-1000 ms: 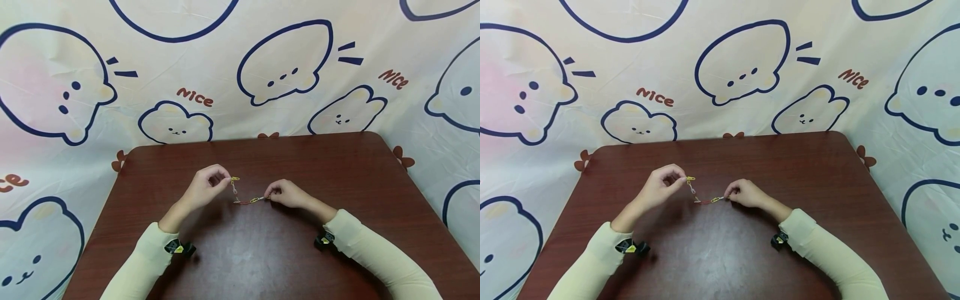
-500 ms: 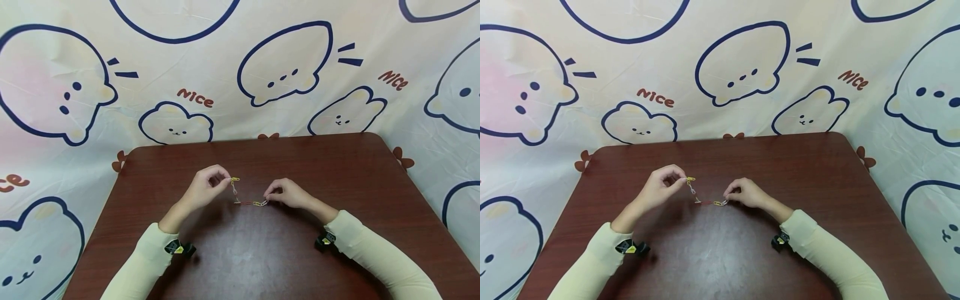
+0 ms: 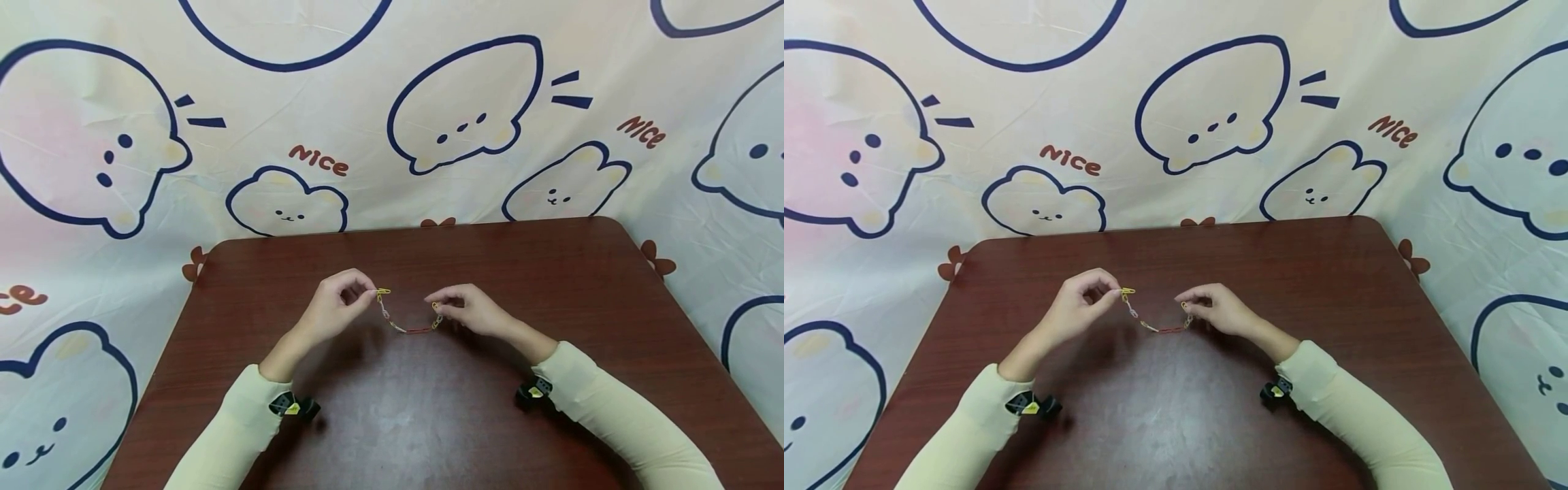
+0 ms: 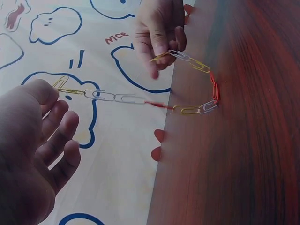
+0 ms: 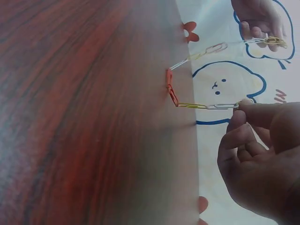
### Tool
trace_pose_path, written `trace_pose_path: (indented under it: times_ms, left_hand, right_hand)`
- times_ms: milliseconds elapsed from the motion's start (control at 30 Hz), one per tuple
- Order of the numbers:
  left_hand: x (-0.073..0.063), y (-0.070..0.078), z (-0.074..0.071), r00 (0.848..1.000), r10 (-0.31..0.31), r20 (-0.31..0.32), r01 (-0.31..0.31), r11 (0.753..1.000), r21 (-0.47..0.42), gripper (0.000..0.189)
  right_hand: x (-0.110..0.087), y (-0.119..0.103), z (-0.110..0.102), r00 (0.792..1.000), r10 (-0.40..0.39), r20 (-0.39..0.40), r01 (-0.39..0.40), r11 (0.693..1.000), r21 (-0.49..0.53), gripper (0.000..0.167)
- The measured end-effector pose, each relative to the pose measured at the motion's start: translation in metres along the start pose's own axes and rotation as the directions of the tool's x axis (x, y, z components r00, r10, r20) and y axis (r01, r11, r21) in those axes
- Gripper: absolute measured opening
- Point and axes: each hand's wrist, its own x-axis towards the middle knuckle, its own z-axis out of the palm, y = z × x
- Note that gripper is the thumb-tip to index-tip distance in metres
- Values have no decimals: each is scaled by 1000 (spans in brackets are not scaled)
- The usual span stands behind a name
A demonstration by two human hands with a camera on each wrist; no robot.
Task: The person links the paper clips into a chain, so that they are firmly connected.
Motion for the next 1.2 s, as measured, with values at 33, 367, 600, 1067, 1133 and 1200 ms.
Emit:
trace_pose_path:
  times_ms: [33, 367, 600, 1067, 1133, 1200]
  left_hand:
    - [0, 0, 0, 1000, 1, -2, -1, 1000, 3, 7]
    - [1, -1, 0, 1000, 18, -21, -18, 1000, 7, 6]
    - [5, -7, 4, 999, 4, -31, -3, 1000, 11, 7]
    - [10, -31, 11, 1000, -9, -14, 9, 1000, 20, 5]
    - [11, -30, 11, 1000, -6, -6, 6, 1000, 24, 4]
    - [12, -29, 12, 1000, -1, -2, 1, 1000, 27, 4]
  right_hand:
    - [0, -1, -1, 1000, 1, -15, -1, 1000, 19, 24]
    - [-1, -16, -12, 992, 29, -119, -20, 997, 71, 6]
    - [-2, -28, -19, 992, 24, -125, -16, 998, 58, 7]
    - [2, -52, -26, 993, 9, -122, -4, 999, 40, 6]
    - [3, -56, -26, 992, 5, -125, 0, 999, 42, 5]
    - [4, -60, -25, 992, -1, -126, 6, 999, 41, 5]
